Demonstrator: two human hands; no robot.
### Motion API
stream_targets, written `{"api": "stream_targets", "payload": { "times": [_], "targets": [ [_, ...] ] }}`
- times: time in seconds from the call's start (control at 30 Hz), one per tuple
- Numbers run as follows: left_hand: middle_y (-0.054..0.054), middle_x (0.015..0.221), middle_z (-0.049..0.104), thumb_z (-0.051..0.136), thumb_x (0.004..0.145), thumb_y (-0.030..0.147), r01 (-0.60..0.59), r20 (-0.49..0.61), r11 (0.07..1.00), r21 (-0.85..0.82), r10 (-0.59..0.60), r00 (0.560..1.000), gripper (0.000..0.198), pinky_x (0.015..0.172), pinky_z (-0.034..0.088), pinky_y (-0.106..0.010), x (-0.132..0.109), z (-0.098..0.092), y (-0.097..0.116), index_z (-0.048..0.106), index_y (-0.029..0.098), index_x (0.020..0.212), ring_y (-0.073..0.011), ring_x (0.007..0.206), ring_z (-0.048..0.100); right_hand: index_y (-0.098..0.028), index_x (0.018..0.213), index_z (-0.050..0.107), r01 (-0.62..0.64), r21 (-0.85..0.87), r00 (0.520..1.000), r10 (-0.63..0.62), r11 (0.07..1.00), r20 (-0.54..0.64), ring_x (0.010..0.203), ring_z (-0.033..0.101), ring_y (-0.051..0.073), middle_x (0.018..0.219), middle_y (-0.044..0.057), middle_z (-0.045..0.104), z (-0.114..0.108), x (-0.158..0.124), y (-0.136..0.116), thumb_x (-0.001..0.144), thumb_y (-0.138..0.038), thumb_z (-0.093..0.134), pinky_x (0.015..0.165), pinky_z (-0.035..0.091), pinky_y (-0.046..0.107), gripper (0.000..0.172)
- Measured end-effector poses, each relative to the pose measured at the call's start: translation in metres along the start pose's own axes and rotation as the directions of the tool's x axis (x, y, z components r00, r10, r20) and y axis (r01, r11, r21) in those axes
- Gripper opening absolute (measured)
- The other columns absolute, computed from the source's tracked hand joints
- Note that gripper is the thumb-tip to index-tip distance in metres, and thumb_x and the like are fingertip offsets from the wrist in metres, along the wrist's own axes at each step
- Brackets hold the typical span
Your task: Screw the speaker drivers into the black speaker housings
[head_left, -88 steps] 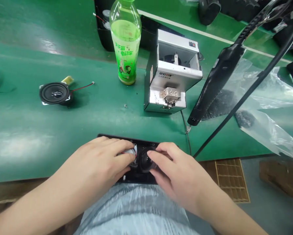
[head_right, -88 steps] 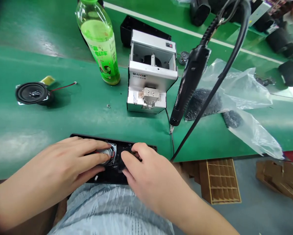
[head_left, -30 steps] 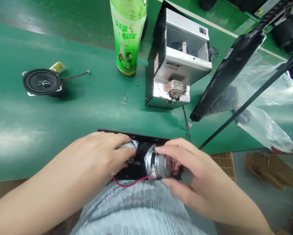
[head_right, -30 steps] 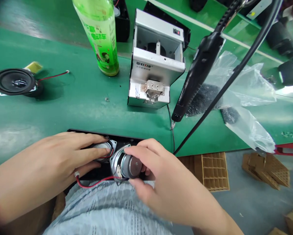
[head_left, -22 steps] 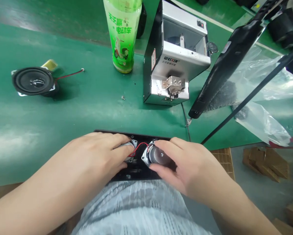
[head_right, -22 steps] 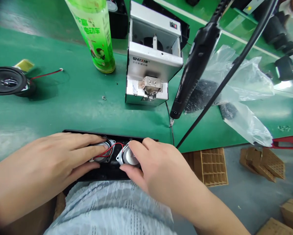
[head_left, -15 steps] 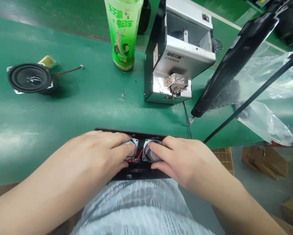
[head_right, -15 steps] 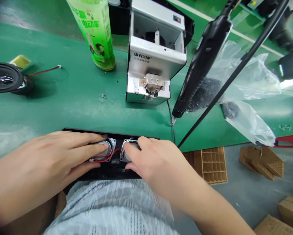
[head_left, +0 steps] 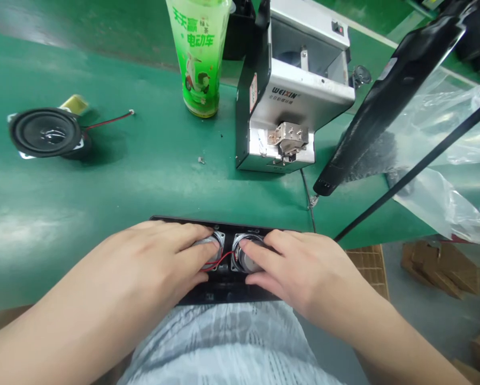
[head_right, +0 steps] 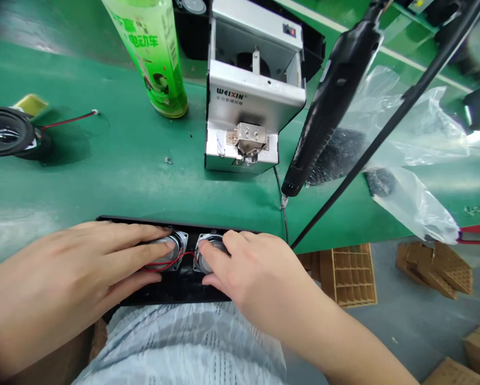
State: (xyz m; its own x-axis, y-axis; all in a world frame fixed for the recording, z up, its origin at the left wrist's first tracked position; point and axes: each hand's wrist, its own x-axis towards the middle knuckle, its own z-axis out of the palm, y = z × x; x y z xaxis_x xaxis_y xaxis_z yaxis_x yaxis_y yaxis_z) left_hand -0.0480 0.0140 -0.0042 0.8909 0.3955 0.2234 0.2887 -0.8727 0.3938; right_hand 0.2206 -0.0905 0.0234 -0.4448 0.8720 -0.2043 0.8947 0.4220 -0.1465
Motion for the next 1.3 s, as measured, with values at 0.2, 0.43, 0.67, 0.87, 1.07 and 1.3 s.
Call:
{"api": "stream_targets", "payload": {
  "times": [0.2, 0.43, 0.67, 0.87, 1.07, 1.3],
  "targets": [
    [-0.008, 0.110, 0.085, 0.041, 0.118, 0.032, 0.003, 0.001, 1.000, 0.002, -0.003, 1.000, 0.041, 0.072, 0.058, -0.039, 0.004, -0.001, 0.000, 0.080, 0.020, 0.115, -0.0229, 0.085, 0.079, -0.024, 0.136, 0.067, 0.029, 0.003, 0.999, -0.029, 1.000, -0.025, 0.069, 0.062, 0.019, 0.092, 0.001, 0.066, 0.000, 0.002, 0.001, 0.111, -0.052, 0.054, 0.058, 0.038, 0.038, 0.040],
    [-0.008, 0.110, 0.086, 0.033, 0.120, 0.035, -0.027, 0.020, 0.998, 0.048, 0.026, 0.999, 0.049, 0.068, 0.060, -0.042, 0.005, -0.004, 0.000, 0.080, 0.021, 0.113, -0.0235, 0.084, 0.081, -0.022, 0.142, 0.065, 0.032, -0.020, 0.999, -0.032, 0.999, -0.040, 0.077, 0.069, 0.023, 0.096, 0.003, 0.071, 0.000, 0.001, 0.000, 0.109, -0.057, 0.055, 0.061, 0.049, 0.040, 0.048],
    [-0.008, 0.118, 0.084, 0.038, 0.119, 0.034, 0.007, 0.019, 0.997, 0.075, -0.008, 1.000, 0.039, 0.076, 0.062, -0.042, -0.004, -0.001, -0.002, 0.074, 0.022, 0.123, -0.0251, 0.095, 0.081, -0.012, 0.150, 0.057, -0.124, 0.028, 0.920, 0.125, 0.992, -0.372, 0.113, 0.076, 0.035, 0.129, 0.022, 0.072, 0.001, -0.033, 0.006, 0.104, -0.063, 0.061, 0.087, 0.071, 0.052, 0.068],
    [-0.007, 0.130, 0.083, 0.048, 0.116, 0.040, 0.051, 0.067, 0.992, 0.116, -0.059, 0.996, 0.035, 0.088, 0.063, -0.042, -0.018, 0.003, -0.006, 0.068, 0.026, 0.141, -0.0267, 0.104, 0.081, -0.008, 0.169, 0.036, -0.163, 0.168, 0.949, 0.201, 0.972, -0.245, 0.150, 0.061, 0.050, 0.167, 0.036, 0.048, 0.038, -0.054, 0.008, 0.092, -0.070, 0.076, 0.108, 0.069, 0.066, 0.107],
    [-0.010, 0.133, 0.082, 0.048, 0.114, 0.047, 0.101, 0.085, 0.981, 0.165, -0.117, 0.990, 0.038, 0.087, 0.067, -0.049, 0.016, 0.000, -0.011, 0.076, 0.026, 0.130, -0.0322, 0.104, 0.082, -0.021, 0.170, 0.038, -0.235, 0.285, 0.914, 0.311, 0.929, -0.261, 0.158, 0.056, 0.042, 0.173, 0.024, 0.049, 0.034, -0.038, 0.031, 0.090, -0.025, 0.083, 0.124, 0.060, 0.064, 0.093],
    [-0.010, 0.122, 0.085, 0.047, 0.111, 0.036, 0.098, 0.190, 0.990, 0.100, -0.116, 0.975, 0.038, 0.069, 0.066, -0.044, 0.049, -0.009, -0.016, 0.082, 0.025, 0.120, -0.0311, 0.091, 0.083, -0.024, 0.143, 0.065, -0.123, 0.240, 0.917, 0.203, 0.963, -0.344, 0.131, 0.074, 0.031, 0.149, 0.015, 0.072, -0.011, -0.022, 0.042, 0.104, -0.036, 0.071, 0.107, 0.069, 0.054, 0.041]
  ]
}}
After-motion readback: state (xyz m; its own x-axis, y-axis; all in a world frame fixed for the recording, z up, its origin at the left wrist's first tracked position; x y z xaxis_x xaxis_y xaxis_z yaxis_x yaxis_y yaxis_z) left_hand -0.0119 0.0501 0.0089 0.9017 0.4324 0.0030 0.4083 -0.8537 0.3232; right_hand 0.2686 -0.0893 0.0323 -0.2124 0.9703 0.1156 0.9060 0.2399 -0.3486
